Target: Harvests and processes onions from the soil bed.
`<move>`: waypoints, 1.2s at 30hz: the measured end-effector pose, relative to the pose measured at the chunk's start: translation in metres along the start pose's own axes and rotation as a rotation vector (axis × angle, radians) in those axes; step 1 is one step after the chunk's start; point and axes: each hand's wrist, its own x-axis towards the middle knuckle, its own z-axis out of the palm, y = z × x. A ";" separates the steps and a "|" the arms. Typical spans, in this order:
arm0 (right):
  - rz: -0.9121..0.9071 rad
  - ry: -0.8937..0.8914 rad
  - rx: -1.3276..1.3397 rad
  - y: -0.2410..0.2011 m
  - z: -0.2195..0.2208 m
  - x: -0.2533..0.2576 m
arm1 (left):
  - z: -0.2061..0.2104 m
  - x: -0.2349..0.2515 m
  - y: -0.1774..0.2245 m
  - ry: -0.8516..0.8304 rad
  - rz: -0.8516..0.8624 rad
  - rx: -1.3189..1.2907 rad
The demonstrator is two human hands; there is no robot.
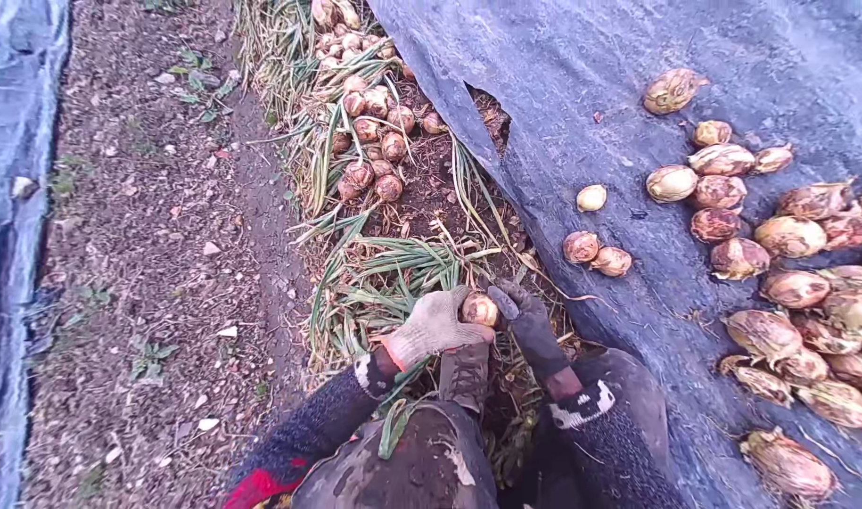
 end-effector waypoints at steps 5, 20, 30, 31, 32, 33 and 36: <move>-0.147 -0.339 0.495 -0.048 -0.004 -0.031 | 0.005 0.025 -0.039 0.183 -0.183 -0.546; 0.364 0.199 0.258 -0.016 -0.009 0.000 | 0.012 0.030 0.079 0.263 0.162 0.493; 0.387 -0.031 0.891 -0.050 -0.059 0.012 | -0.018 0.088 0.100 0.263 0.236 0.477; 0.308 -0.035 0.925 -0.064 -0.066 0.010 | -0.031 0.103 0.104 0.305 0.187 0.488; 0.138 -0.066 0.972 -0.079 -0.076 0.004 | -0.049 0.119 0.102 0.343 0.096 0.491; -0.086 -0.077 0.977 -0.098 -0.091 -0.005 | -0.073 0.133 0.093 0.390 -0.002 0.469; -0.714 0.235 0.683 -0.143 -0.140 -0.033 | -0.139 0.127 0.041 0.324 -0.089 0.344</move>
